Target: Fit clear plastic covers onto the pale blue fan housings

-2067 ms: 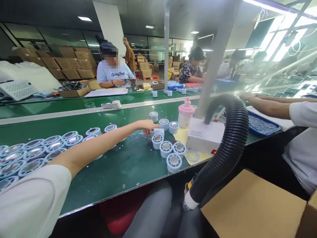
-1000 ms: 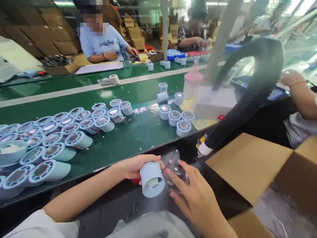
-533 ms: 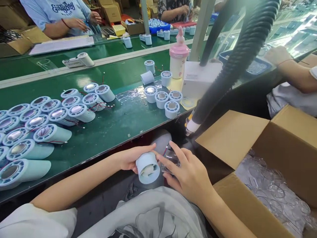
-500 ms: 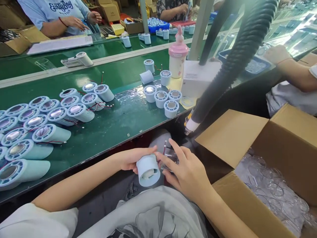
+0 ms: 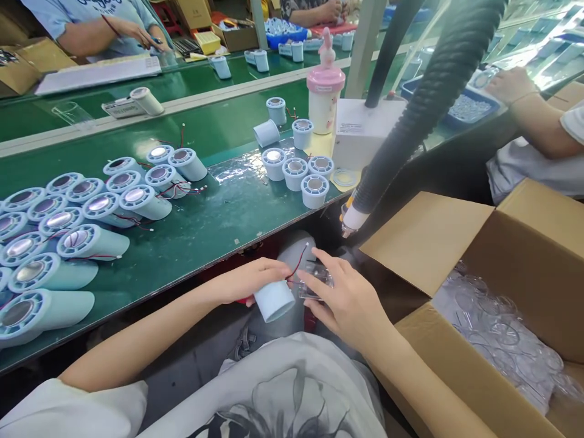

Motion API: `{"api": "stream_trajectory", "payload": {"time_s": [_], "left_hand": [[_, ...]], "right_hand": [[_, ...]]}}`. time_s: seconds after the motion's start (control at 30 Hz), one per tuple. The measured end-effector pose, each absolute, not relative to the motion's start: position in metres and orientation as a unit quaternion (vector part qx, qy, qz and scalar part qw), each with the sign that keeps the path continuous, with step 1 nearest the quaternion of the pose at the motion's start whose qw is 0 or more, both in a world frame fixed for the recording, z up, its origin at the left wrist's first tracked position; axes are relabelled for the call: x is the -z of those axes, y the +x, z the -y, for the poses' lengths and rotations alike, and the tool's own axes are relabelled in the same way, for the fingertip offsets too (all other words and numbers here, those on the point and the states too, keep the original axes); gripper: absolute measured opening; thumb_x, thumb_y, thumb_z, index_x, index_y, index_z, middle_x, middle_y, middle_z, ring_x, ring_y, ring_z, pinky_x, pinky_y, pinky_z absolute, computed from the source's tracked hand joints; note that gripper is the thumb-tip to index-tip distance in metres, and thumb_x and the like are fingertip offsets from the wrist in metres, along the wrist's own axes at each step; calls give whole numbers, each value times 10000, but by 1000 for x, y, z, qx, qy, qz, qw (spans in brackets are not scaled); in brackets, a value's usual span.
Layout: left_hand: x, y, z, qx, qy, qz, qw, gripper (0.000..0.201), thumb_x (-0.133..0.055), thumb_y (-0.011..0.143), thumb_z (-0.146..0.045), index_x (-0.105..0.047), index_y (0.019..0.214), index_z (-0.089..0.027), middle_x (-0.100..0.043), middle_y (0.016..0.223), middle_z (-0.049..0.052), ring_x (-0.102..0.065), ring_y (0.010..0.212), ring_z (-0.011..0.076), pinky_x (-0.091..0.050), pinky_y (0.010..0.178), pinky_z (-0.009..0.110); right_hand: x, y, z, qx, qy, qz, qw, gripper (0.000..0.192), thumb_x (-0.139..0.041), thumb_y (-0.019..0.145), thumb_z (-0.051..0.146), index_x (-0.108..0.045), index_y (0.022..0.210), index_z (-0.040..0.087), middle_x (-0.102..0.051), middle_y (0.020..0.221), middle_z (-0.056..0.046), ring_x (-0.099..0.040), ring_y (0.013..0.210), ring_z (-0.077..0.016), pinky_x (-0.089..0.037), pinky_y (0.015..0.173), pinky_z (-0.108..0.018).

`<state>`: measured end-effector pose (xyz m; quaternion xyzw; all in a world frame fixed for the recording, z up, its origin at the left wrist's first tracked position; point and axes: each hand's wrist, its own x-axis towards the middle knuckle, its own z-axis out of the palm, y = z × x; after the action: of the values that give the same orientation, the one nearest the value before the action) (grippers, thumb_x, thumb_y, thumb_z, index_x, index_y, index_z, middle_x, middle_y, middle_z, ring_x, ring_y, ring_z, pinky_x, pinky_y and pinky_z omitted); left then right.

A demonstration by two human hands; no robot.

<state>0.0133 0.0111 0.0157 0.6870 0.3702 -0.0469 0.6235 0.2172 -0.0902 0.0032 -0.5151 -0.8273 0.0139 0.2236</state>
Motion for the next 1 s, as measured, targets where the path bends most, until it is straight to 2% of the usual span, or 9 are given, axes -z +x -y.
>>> {"api": "stream_trajectory", "payload": {"time_s": [0.1,0.23,0.3,0.43,0.53,0.67,0.73,0.87,1.0], "left_hand": [[-11,15,-16,80,672,-348,649,441,-388,913,-491,-671,886,-154,-514,605,-15,-390,425,97,-298,348,204],[-21,17,-9,28,724,-329,605,276,-547,871,-400,-707,908,-179,-616,843,25,-559,739,142,-445,624,216],[-25,16,-4,-35,768,-331,547,256,-639,834,-399,-696,972,-191,-614,957,36,-559,860,167,-441,758,245],[-17,10,2,-134,798,-317,494,565,-814,654,-500,-669,1120,-216,-585,1014,56,-554,885,194,-456,799,290],[-2,8,3,-185,805,-291,484,600,-842,623,-481,-691,1159,-257,-537,1064,75,-544,1024,232,-464,911,345],[11,6,6,-188,794,-240,527,652,-850,644,-408,-649,1248,-271,-502,1344,123,-437,1310,298,-391,1074,406],[10,6,8,-169,755,-229,590,659,-823,690,-381,-603,1301,-268,-529,1377,119,-474,1302,289,-431,1048,392],[2,5,12,-161,638,-254,709,655,-800,725,-329,-562,1328,-240,-594,1330,105,-607,1143,243,-512,954,349],[-4,2,15,-177,577,-268,751,637,-787,744,-316,-553,1329,-229,-551,1399,112,-591,1183,253,-501,978,357]], "right_hand": [[-1,216,92,33,-524,826,205,390,-604,894,183,-625,1276,255,-469,1433,-157,-565,1045,-312,-553,793,-452],[3,216,89,-116,-539,816,176,180,-648,822,118,-699,967,211,-526,1326,-139,-592,1032,-289,-564,715,-376],[1,218,87,-224,-546,781,204,66,-695,803,149,-659,822,201,-533,1239,-113,-604,1034,-261,-562,724,-340],[-5,220,88,-357,-547,703,282,193,-622,903,298,-610,737,199,-544,1137,-82,-603,1029,-238,-543,773,-332],[-8,217,89,-400,-559,643,339,267,-539,945,307,-621,720,190,-555,1033,-71,-609,894,-197,-528,721,-306],[-8,215,88,-460,-570,542,412,281,-612,896,350,-619,673,178,-581,985,-72,-603,836,-188,-537,664,-289],[-7,216,87,-503,-563,487,439,304,-646,875,379,-625,649,177,-613,991,-75,-628,876,-207,-563,663,-297],[-5,222,90,-527,-508,505,458,155,-719,833,372,-713,839,217,-666,1182,-93,-641,1109,-286,-602,815,-383],[-6,226,102,-386,-502,669,389,410,-785,793,298,-649,1179,282,-601,1361,-72,-558,1264,-292,-497,1041,-439]]}}
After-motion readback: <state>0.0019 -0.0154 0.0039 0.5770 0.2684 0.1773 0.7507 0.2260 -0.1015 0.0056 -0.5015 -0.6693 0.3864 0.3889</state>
